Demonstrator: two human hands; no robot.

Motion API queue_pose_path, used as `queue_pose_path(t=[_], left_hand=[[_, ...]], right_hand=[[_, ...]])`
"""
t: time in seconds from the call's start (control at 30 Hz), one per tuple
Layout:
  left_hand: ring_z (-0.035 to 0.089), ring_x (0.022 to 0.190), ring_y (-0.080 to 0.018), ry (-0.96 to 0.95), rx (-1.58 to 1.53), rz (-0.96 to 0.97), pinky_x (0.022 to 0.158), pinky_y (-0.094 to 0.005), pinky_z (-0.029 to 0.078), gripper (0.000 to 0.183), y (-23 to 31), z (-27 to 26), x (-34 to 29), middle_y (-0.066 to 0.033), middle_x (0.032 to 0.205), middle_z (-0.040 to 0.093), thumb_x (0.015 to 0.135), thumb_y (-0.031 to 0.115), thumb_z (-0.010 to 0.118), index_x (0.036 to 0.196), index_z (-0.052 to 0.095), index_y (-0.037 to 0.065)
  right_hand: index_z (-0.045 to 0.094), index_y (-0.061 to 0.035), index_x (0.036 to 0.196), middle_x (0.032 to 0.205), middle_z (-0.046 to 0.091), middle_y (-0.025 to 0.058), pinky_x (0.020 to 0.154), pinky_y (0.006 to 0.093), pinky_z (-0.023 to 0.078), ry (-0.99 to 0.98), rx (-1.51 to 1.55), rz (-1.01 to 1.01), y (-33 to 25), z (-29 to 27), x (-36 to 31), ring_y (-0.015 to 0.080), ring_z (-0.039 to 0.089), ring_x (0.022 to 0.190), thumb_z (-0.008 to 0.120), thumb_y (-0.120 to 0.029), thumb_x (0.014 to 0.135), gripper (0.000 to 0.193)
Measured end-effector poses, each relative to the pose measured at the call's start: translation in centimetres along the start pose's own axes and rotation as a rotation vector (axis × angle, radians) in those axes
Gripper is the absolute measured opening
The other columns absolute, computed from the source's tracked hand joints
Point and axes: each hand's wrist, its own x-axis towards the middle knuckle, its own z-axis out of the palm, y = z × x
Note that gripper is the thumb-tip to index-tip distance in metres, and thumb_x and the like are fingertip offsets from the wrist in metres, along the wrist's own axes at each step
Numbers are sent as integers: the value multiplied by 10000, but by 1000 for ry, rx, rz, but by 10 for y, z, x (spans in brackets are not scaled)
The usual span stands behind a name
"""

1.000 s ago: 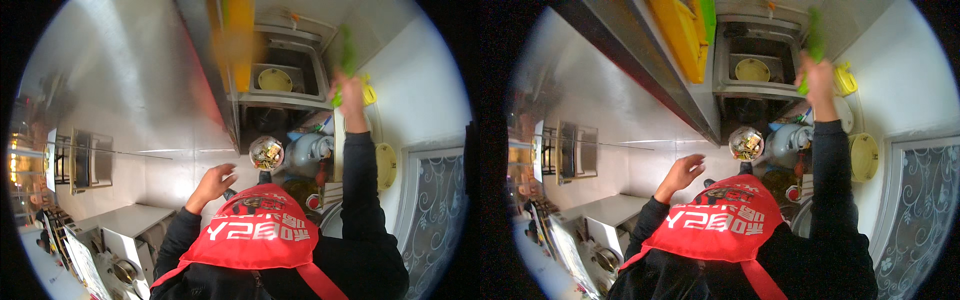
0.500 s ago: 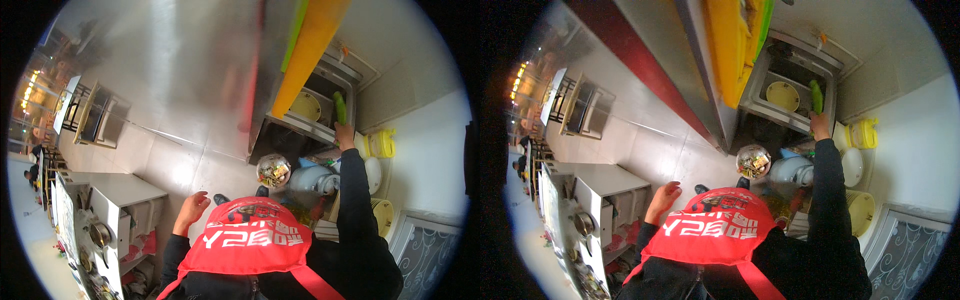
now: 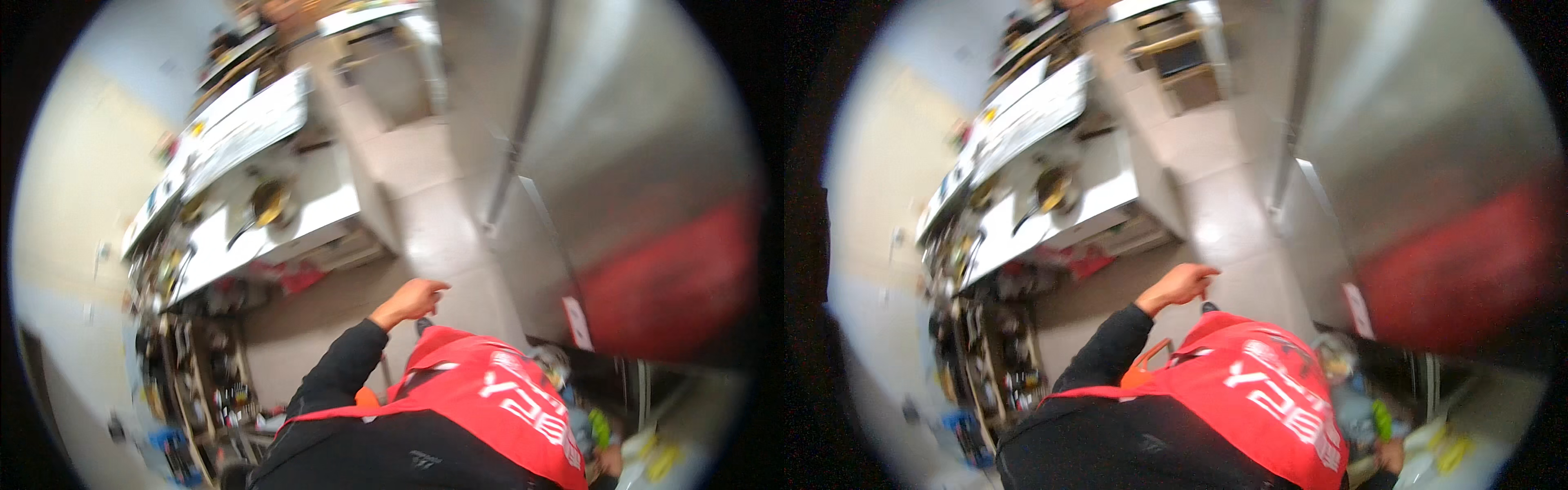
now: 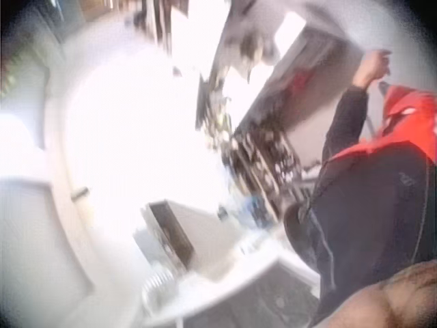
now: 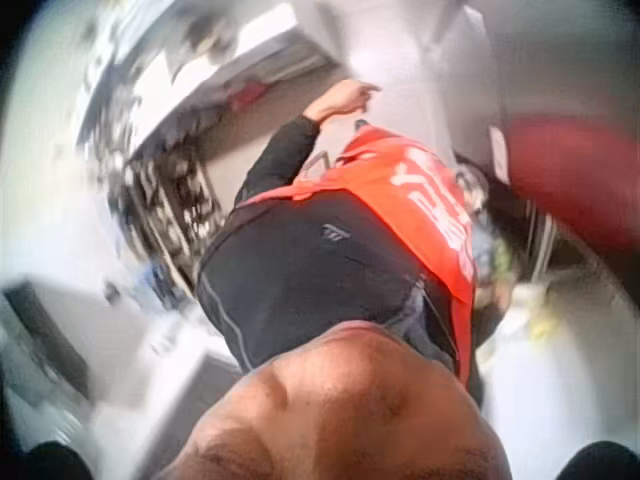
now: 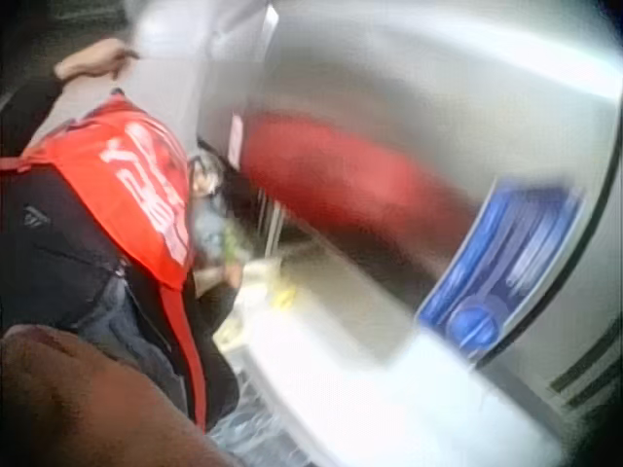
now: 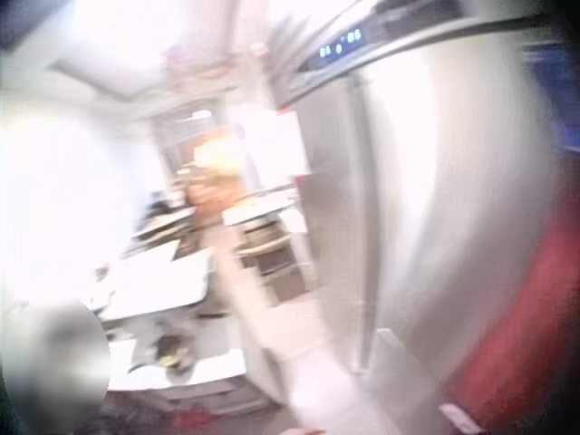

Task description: The person retrieves a yellow food item from the refrigerator, washes it in a pot under running water, then pours oil into a wok and places it on a burner. They wash a green vegetable and begin slicing it on a cutting board.

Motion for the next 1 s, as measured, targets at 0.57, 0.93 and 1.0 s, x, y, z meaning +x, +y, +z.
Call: queue_pose_path(t=[0.57, 0.93, 1.0], left_hand=[[650, 882, -334, 493, 258, 121, 758, -470, 490, 332, -61, -177, -129, -91, 900, 647, 850, 321, 774, 1006, 588, 93], [621, 1162, -368, 1215, 368, -930, 989, -500, 469, 422, -126, -185, -326, -180, 1172, 692, 900, 222, 719, 1269, 631, 37], [633, 1130, -361, 1320, 337, -675, 966, -486, 481, 405, -125, -183, -323, -176, 1152, 692, 885, 233, 740, 1229, 638, 46]], right_hand=[[577, -10, 919, 811, 660, 250, 690, 540, 498, -10, -522, -1598, -802, -178, -107, 475, 641, 797, 719, -231, 895, 263], [586, -18, 914, 761, 690, 191, 580, 493, 533, 118, -933, -2115, -985, -85, -171, 371, 699, 669, 604, -102, 867, 98], [602, -18, 929, 774, 697, 196, 599, 493, 541, 81, -1158, -2182, -1021, -57, -203, 380, 700, 680, 614, -106, 866, 109]])
